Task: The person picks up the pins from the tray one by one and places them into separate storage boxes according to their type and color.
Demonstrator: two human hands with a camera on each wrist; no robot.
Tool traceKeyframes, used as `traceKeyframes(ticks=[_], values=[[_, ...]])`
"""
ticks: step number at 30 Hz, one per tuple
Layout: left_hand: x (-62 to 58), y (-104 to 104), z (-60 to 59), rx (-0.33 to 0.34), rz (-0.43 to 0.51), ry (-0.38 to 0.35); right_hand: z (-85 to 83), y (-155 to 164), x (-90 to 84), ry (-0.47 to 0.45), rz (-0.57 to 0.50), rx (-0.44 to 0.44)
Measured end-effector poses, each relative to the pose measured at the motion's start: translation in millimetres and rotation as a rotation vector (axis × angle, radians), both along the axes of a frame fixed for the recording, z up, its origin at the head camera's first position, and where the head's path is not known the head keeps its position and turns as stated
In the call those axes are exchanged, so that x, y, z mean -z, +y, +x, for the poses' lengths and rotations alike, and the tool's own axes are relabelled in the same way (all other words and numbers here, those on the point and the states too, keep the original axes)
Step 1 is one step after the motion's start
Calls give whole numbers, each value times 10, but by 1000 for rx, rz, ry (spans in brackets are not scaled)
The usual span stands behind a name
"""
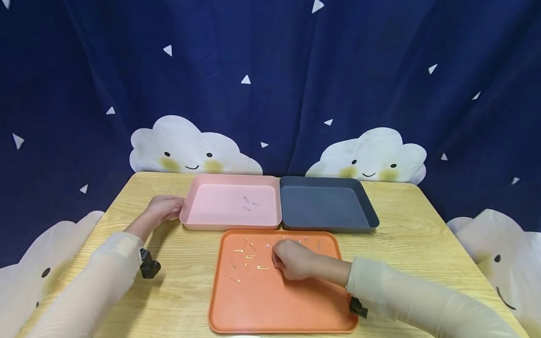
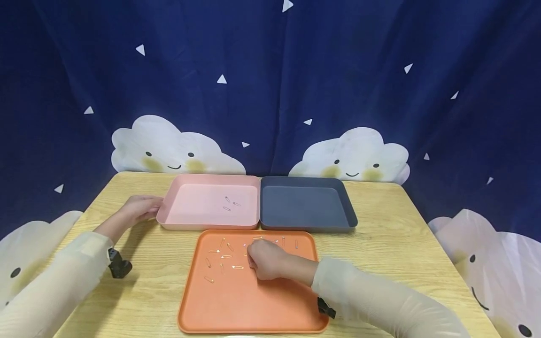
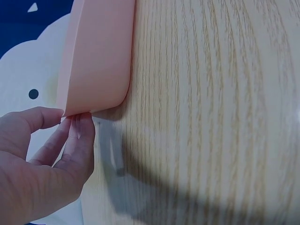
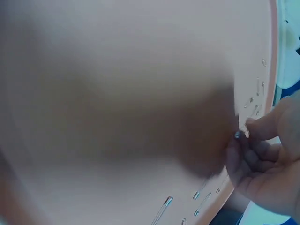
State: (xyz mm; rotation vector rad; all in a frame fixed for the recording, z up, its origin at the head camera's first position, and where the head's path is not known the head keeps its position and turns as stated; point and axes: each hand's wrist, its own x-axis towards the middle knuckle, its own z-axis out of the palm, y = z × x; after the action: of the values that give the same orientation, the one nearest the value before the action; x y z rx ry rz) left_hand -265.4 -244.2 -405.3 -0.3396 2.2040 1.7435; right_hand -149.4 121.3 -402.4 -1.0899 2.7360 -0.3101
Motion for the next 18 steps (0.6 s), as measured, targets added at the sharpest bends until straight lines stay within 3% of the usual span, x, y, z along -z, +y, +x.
traceKeyframes(ticks=[2, 4, 11, 18], values=[[-4, 8, 6, 3, -17, -2, 3, 20, 10, -38, -90, 10], [-21, 19, 14, -1, -31, -9, -14, 39, 4, -151, -186, 54], [-1, 10, 15, 29, -9, 8, -121, 109, 11, -720, -393, 326], [5, 8, 12, 27, -3, 14, -171, 145, -14, -962, -465, 453]])
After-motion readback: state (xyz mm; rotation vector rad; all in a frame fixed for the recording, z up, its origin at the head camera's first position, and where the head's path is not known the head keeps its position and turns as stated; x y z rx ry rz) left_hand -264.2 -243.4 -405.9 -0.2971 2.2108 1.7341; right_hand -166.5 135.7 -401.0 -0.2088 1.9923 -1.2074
